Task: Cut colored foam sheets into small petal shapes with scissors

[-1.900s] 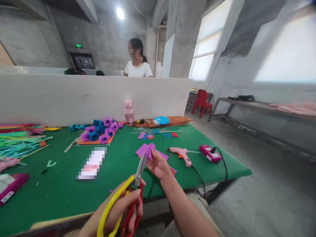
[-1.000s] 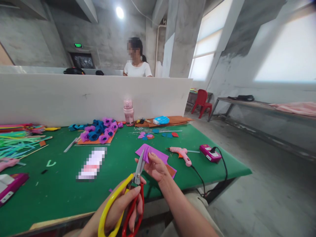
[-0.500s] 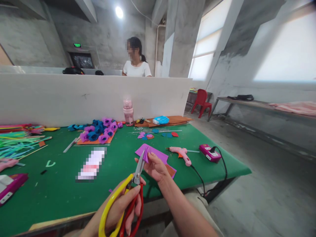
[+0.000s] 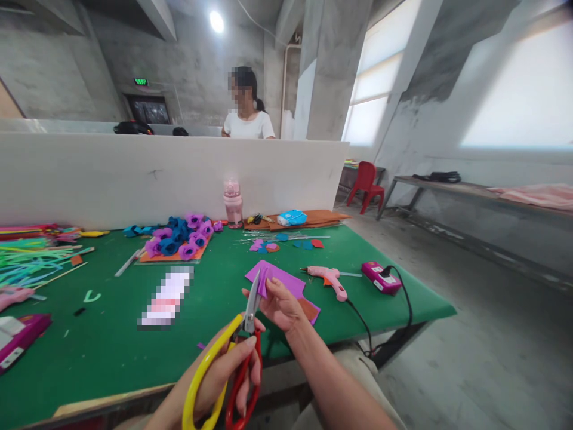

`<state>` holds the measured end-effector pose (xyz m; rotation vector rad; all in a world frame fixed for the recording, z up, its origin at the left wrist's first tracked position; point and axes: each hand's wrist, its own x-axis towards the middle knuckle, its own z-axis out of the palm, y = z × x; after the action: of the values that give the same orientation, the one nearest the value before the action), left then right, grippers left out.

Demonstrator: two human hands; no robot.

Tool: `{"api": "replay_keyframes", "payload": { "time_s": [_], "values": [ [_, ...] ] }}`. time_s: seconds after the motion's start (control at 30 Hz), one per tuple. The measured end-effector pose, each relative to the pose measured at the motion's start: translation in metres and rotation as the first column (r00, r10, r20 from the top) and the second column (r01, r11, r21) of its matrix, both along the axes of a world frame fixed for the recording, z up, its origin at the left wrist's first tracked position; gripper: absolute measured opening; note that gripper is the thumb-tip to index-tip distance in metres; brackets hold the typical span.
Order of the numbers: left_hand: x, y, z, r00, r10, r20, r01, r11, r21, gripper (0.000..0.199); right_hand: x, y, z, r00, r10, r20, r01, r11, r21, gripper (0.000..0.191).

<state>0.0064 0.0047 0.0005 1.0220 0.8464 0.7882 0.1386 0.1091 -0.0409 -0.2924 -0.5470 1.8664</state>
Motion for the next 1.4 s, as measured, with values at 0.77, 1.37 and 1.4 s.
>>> {"api": "replay_keyframes", "payload": {
  "time_s": [0.77,1.37,1.4],
  "values": [
    [-0.019,0.014,0.012,0.864,0.492,-0.109,-0.404,0.806,0.433,0.047,0.002,-0.002,-0.006,0.998,0.056,-0.001,-0.056,0.997,-0.056,0.02],
    [-0.007,0.021,0.013,0.821,0.562,-0.094,-0.471,0.762,0.445,0.041,-0.026,-0.016,-0.019,0.968,0.224,0.116,-0.235,0.968,0.092,0.035],
    [-0.007,0.02,0.012,0.826,0.557,-0.084,-0.467,0.762,0.448,0.04,-0.026,-0.016,-0.019,0.968,0.224,0.111,-0.235,0.968,0.09,0.035]
  ]
}}
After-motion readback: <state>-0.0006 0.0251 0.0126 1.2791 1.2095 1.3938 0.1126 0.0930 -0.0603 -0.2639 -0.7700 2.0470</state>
